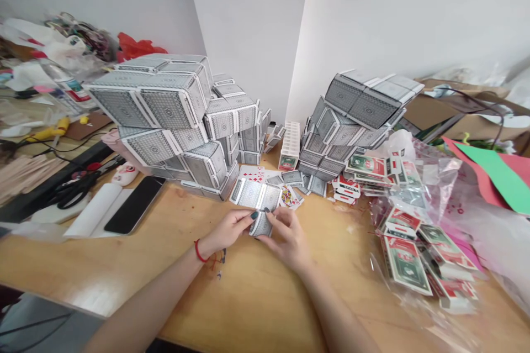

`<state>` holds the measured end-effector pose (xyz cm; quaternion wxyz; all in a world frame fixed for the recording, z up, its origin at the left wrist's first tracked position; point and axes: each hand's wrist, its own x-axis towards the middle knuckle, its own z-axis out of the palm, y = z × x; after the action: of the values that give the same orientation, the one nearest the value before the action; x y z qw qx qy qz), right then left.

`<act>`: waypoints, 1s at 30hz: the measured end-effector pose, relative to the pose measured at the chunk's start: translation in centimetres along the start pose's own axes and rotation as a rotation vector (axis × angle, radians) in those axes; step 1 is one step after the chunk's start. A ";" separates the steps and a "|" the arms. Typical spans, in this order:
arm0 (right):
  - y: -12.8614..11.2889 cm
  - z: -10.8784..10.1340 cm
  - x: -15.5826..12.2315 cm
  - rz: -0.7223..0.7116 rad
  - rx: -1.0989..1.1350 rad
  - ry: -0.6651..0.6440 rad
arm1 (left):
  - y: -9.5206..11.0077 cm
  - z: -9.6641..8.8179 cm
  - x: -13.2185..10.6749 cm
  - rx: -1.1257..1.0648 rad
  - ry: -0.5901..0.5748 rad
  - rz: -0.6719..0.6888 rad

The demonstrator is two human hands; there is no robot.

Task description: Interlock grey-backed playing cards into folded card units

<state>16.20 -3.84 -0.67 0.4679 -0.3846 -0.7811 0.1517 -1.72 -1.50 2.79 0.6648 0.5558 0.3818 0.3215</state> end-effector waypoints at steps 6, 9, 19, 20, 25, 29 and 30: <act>-0.4 0.0 0.1 -0.010 -0.022 0.046 | 0.4 0.4 -0.1 0.009 0.037 0.030; -0.6 0.1 0.2 -0.005 -0.020 0.051 | 0.8 0.5 -0.2 0.036 0.050 0.048; -0.2 0.4 -0.2 0.021 0.000 0.014 | -0.4 -0.2 0.1 0.151 0.040 0.069; -0.2 0.5 -0.2 0.021 -0.003 0.010 | -0.5 -0.2 0.1 0.165 0.037 0.070; -0.2 0.5 -0.1 0.020 -0.023 0.013 | -1.1 -0.4 0.2 0.195 0.066 0.073; -0.3 0.5 -0.1 0.031 -0.010 -0.009 | -1.1 -0.4 0.3 0.132 0.087 0.040; -0.3 0.5 0.0 0.035 -0.005 -0.015 | -1.1 -0.4 0.4 0.095 0.093 0.021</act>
<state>15.63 -4.03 -0.76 0.4584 -0.3981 -0.7782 0.1606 -1.89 -1.17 1.61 0.6157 0.5753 0.4212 0.3356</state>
